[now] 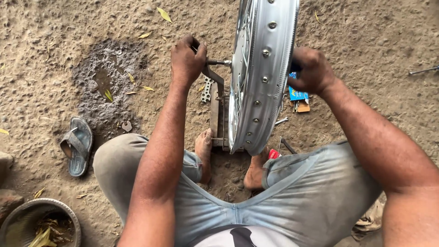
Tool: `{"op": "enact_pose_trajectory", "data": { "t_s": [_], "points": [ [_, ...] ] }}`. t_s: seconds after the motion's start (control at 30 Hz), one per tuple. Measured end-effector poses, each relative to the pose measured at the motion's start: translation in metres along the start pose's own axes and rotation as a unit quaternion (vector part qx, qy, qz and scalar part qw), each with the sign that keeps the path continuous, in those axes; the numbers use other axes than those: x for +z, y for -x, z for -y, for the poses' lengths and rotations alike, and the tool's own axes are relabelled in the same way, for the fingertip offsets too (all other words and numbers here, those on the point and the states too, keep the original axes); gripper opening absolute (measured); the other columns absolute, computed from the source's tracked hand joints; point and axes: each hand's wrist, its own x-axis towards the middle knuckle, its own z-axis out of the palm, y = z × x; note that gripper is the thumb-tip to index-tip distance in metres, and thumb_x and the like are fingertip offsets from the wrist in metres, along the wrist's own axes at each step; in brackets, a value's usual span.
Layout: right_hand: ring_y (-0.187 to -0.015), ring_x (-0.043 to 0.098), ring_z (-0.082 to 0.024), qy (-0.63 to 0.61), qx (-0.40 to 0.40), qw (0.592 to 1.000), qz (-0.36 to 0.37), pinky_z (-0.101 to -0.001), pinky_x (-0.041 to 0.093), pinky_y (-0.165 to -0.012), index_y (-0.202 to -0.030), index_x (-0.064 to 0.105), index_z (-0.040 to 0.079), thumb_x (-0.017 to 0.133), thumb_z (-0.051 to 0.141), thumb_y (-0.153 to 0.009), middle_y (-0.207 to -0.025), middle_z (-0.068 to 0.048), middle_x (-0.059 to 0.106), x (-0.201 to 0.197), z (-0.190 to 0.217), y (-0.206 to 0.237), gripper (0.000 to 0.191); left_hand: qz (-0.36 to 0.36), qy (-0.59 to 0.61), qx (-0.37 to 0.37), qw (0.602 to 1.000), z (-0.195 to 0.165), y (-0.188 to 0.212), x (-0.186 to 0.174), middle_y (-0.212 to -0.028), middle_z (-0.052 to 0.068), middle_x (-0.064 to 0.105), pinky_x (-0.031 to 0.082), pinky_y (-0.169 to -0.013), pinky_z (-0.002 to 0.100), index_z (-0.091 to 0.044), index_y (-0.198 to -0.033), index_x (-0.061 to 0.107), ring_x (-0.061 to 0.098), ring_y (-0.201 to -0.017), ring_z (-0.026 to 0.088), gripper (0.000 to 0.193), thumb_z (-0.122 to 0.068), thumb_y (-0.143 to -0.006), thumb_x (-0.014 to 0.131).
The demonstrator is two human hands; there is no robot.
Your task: The person sits on the ground and works on a bicycle wheel, using a wrench to tighten the axle nuts and spinning the wheel to check alignment. The person repeatedly adjusts the wheel and uses the wrench to secure the axle.
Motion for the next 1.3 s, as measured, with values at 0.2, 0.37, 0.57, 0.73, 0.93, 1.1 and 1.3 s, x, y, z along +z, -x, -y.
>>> {"op": "enact_pose_trajectory", "data": {
  "t_s": [0.2, 0.37, 0.57, 0.73, 0.93, 1.1, 1.3],
  "points": [
    [-0.049, 0.057, -0.009, -0.095, 0.134, 0.985, 0.060, -0.0306, 0.058, -0.050, -0.089, 0.069, 0.012, 0.052, 0.039, -0.111, -0.063, -0.001, 0.061, 0.002, -0.007, -0.009, 0.039, 0.022, -0.007, -0.071, 0.997, -0.001, -0.005, 0.002, -0.078, 0.006, 0.071, 0.062, -0.066, 0.030, -0.007, -0.088, 0.068, 0.069, -0.067, 0.015, 0.023, -0.027, -0.100, 0.069],
    [-0.045, 0.054, -0.011, -0.080, 0.098, 0.990, 0.055, -0.0339, 0.056, -0.046, -0.087, 0.065, 0.010, 0.055, 0.046, -0.105, -0.058, -0.002, 0.057, -0.005, -0.005, -0.009, 0.041, 0.004, -0.003, -0.018, 1.000, -0.005, 0.003, -0.001, -0.078, 0.006, 0.071, 0.062, -0.061, 0.030, -0.007, -0.088, 0.064, 0.069, -0.067, 0.013, 0.021, -0.024, -0.098, 0.070],
    [-0.053, 0.054, -0.012, 0.081, -0.065, 0.994, -0.021, -0.0343, 0.056, -0.056, -0.073, 0.056, 0.013, 0.062, 0.046, -0.106, -0.057, -0.001, 0.050, 0.006, -0.006, -0.004, 0.048, 0.012, -0.005, -0.059, 0.998, -0.001, -0.004, 0.000, -0.079, 0.006, 0.070, 0.063, -0.059, 0.028, -0.007, -0.088, 0.064, 0.069, -0.065, 0.012, 0.014, -0.019, -0.096, 0.066],
    [-0.052, 0.053, -0.011, 0.055, -0.029, 0.998, -0.013, -0.0333, 0.055, -0.057, -0.072, 0.053, 0.016, 0.061, 0.046, -0.106, -0.060, 0.001, 0.051, 0.009, -0.014, -0.004, 0.047, 0.022, -0.004, -0.059, 0.998, -0.014, 0.002, -0.006, -0.078, 0.008, 0.069, 0.063, -0.059, 0.030, -0.005, -0.089, 0.065, 0.068, -0.065, 0.014, 0.021, -0.023, -0.098, 0.068],
    [-0.052, 0.051, -0.010, 0.054, -0.018, 0.998, -0.016, -0.0326, 0.054, -0.055, -0.069, 0.049, 0.016, 0.063, 0.047, -0.107, -0.059, 0.002, 0.048, 0.014, -0.016, 0.000, 0.052, 0.062, 0.044, -0.155, 0.985, -0.033, 0.004, -0.021, -0.081, 0.007, 0.072, 0.063, -0.063, 0.031, -0.005, -0.093, 0.064, 0.073, -0.068, 0.014, 0.022, -0.026, -0.091, 0.073],
    [-0.049, 0.053, -0.009, 0.027, 0.027, 0.999, 0.012, -0.0307, 0.054, -0.052, -0.069, 0.056, 0.014, 0.065, 0.038, -0.106, -0.057, 0.000, 0.053, 0.014, -0.019, -0.003, 0.045, 0.047, 0.072, -0.181, 0.980, -0.008, -0.008, -0.002, -0.079, 0.005, 0.069, 0.066, -0.057, 0.028, -0.007, -0.092, 0.065, 0.072, -0.066, 0.012, 0.028, -0.033, -0.091, 0.074],
    [-0.051, 0.057, -0.006, -0.300, 0.229, 0.921, 0.099, -0.0273, 0.054, -0.048, -0.088, 0.071, 0.014, 0.066, 0.024, -0.096, -0.067, 0.001, 0.065, -0.007, -0.006, -0.022, 0.014, -0.130, 0.018, 0.178, 0.975, 0.021, 0.009, 0.018, -0.066, 0.006, 0.058, 0.053, -0.051, 0.030, -0.005, -0.093, 0.057, 0.056, -0.055, 0.015, 0.033, -0.032, -0.102, 0.072]
  ]
}}
